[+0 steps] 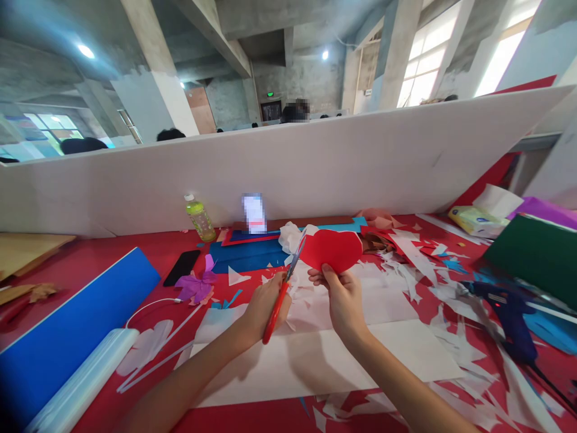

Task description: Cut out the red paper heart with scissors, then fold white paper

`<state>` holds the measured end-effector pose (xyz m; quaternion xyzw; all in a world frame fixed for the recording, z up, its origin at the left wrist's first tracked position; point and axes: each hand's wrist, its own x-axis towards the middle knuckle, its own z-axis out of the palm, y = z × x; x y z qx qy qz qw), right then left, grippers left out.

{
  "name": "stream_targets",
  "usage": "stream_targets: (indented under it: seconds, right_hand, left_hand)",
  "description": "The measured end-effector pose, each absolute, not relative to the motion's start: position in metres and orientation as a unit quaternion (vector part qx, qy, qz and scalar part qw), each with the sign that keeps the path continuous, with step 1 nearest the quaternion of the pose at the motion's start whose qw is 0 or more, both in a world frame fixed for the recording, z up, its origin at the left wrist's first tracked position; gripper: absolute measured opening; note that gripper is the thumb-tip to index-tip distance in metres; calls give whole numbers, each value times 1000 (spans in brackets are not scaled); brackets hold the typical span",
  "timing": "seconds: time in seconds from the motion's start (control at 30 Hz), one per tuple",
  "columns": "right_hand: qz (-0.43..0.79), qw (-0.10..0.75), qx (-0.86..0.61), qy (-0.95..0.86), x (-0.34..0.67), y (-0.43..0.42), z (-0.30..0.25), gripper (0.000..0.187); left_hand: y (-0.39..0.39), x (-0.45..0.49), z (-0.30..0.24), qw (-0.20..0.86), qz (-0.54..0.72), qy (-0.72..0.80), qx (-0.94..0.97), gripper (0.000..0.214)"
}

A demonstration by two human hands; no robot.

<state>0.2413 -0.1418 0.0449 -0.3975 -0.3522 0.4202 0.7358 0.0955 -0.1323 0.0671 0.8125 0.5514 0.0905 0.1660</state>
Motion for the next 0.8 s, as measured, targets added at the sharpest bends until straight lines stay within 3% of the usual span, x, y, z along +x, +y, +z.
stream_targets:
  seconds: [0.8]
  right_hand:
    - [438, 737, -394, -332, 236, -143, 37, 15]
  left_hand:
    - [-129, 99, 61, 118, 89, 558, 816, 25]
